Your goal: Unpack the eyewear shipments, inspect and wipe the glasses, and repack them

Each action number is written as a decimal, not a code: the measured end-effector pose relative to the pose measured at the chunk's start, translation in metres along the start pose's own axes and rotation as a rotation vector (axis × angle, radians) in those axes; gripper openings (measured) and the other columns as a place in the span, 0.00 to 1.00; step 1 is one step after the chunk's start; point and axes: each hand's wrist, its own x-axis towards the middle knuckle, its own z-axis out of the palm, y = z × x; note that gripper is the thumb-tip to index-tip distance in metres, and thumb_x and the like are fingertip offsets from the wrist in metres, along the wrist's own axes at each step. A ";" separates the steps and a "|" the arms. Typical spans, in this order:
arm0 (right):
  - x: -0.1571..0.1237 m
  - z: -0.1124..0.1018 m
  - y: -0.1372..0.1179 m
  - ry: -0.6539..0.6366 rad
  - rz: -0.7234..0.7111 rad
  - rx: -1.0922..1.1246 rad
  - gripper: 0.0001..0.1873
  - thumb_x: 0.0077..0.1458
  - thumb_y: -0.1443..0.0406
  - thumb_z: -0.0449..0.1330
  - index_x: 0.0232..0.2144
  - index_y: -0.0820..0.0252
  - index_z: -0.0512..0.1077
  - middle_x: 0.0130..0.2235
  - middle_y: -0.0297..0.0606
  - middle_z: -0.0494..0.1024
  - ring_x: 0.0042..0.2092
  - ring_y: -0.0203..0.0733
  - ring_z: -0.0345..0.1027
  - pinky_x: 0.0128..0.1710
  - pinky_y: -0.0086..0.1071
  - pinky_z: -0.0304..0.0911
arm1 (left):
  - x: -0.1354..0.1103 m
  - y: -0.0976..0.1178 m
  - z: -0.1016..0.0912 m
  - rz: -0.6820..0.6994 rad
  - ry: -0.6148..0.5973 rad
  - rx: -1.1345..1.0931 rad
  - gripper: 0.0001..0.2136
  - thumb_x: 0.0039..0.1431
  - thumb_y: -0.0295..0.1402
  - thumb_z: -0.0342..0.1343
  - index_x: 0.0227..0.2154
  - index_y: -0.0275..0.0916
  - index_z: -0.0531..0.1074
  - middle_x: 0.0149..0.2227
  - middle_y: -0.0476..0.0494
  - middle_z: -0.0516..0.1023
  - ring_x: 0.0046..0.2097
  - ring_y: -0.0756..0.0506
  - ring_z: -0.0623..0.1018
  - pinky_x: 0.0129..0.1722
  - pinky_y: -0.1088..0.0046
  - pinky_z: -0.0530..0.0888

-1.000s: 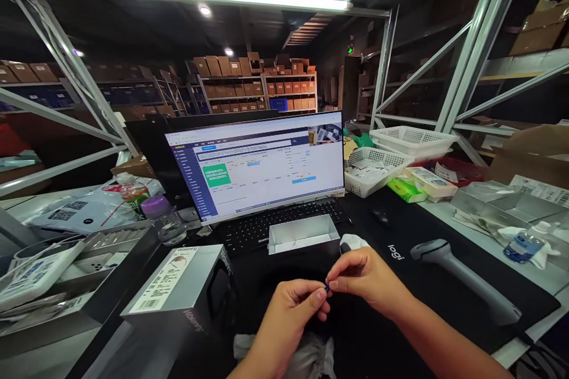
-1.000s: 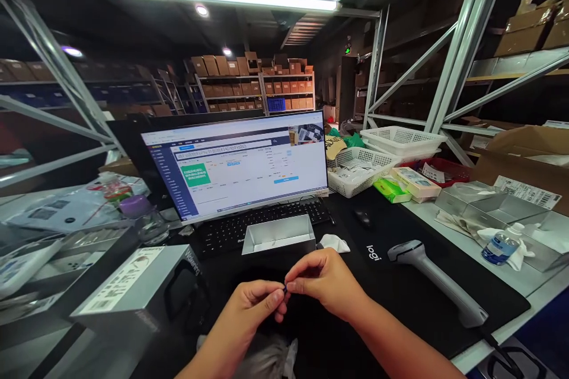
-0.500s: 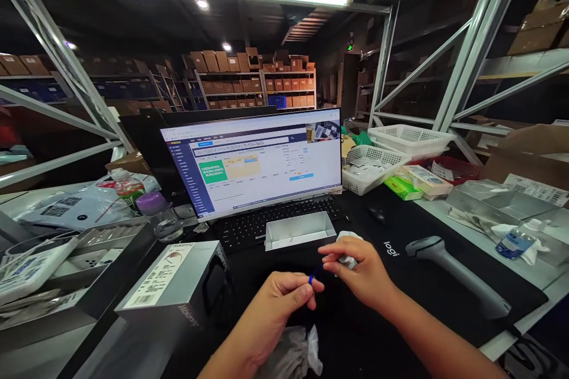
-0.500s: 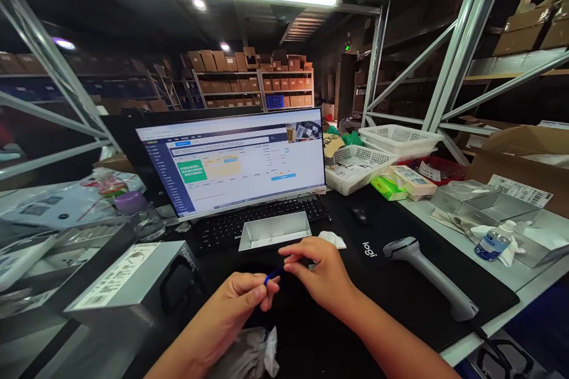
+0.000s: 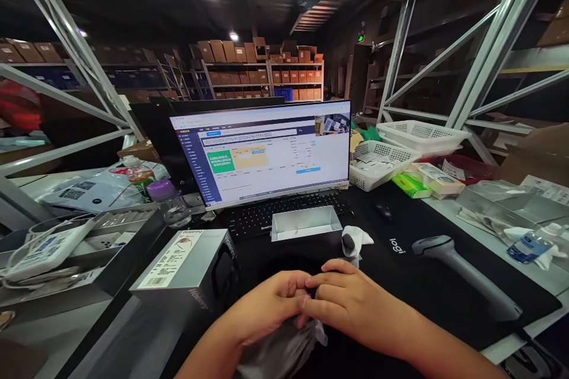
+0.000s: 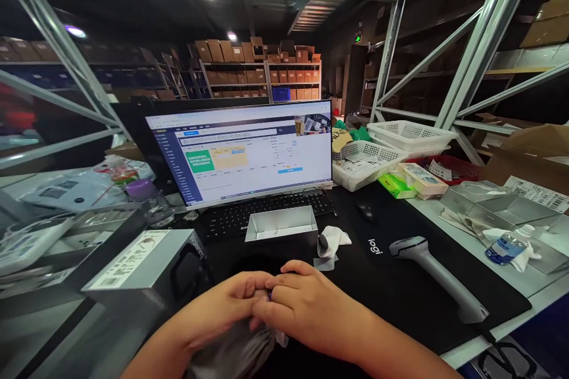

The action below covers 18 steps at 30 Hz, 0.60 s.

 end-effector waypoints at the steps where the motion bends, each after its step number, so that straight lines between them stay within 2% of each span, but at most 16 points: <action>1: 0.001 -0.001 0.000 -0.027 -0.007 0.005 0.15 0.70 0.72 0.45 0.50 0.58 0.70 0.35 0.34 0.79 0.46 0.38 0.72 0.57 0.37 0.54 | 0.000 0.000 0.000 -0.018 -0.008 0.005 0.12 0.54 0.37 0.63 0.38 0.35 0.74 0.23 0.52 0.68 0.26 0.52 0.62 0.29 0.75 0.57; 5: 0.002 -0.005 0.000 -0.083 -0.028 0.003 0.15 0.70 0.72 0.46 0.51 0.59 0.69 0.34 0.34 0.77 0.38 0.38 0.69 0.46 0.36 0.59 | -0.001 0.003 0.000 -0.076 -0.027 0.067 0.12 0.53 0.34 0.60 0.40 0.37 0.73 0.22 0.54 0.69 0.25 0.53 0.60 0.28 0.76 0.56; 9: 0.002 -0.004 0.001 -0.119 -0.027 0.003 0.14 0.69 0.71 0.49 0.52 0.57 0.68 0.35 0.34 0.77 0.40 0.40 0.68 0.39 0.36 0.57 | -0.002 0.008 0.003 -0.092 -0.044 0.077 0.09 0.51 0.33 0.59 0.35 0.35 0.77 0.21 0.52 0.69 0.24 0.53 0.62 0.27 0.76 0.56; 12: -0.001 0.001 0.006 -0.083 -0.013 0.109 0.16 0.69 0.71 0.49 0.54 0.54 0.67 0.36 0.33 0.78 0.37 0.39 0.68 0.34 0.34 0.56 | -0.003 0.010 0.004 -0.100 0.010 0.104 0.08 0.50 0.33 0.60 0.29 0.34 0.79 0.23 0.48 0.74 0.24 0.52 0.66 0.26 0.76 0.58; 15: -0.002 0.010 0.014 0.006 0.146 0.412 0.15 0.67 0.70 0.52 0.52 0.52 0.69 0.38 0.33 0.79 0.37 0.37 0.71 0.34 0.31 0.60 | -0.002 0.009 0.004 -0.050 0.115 0.281 0.10 0.54 0.34 0.58 0.23 0.33 0.77 0.21 0.47 0.75 0.22 0.53 0.64 0.24 0.76 0.55; 18: 0.002 0.019 0.019 0.180 0.486 0.854 0.15 0.59 0.68 0.62 0.48 0.54 0.68 0.35 0.32 0.79 0.35 0.36 0.74 0.34 0.28 0.65 | 0.003 0.003 0.006 0.013 0.226 0.444 0.10 0.56 0.34 0.56 0.28 0.33 0.79 0.22 0.46 0.77 0.21 0.52 0.66 0.22 0.76 0.56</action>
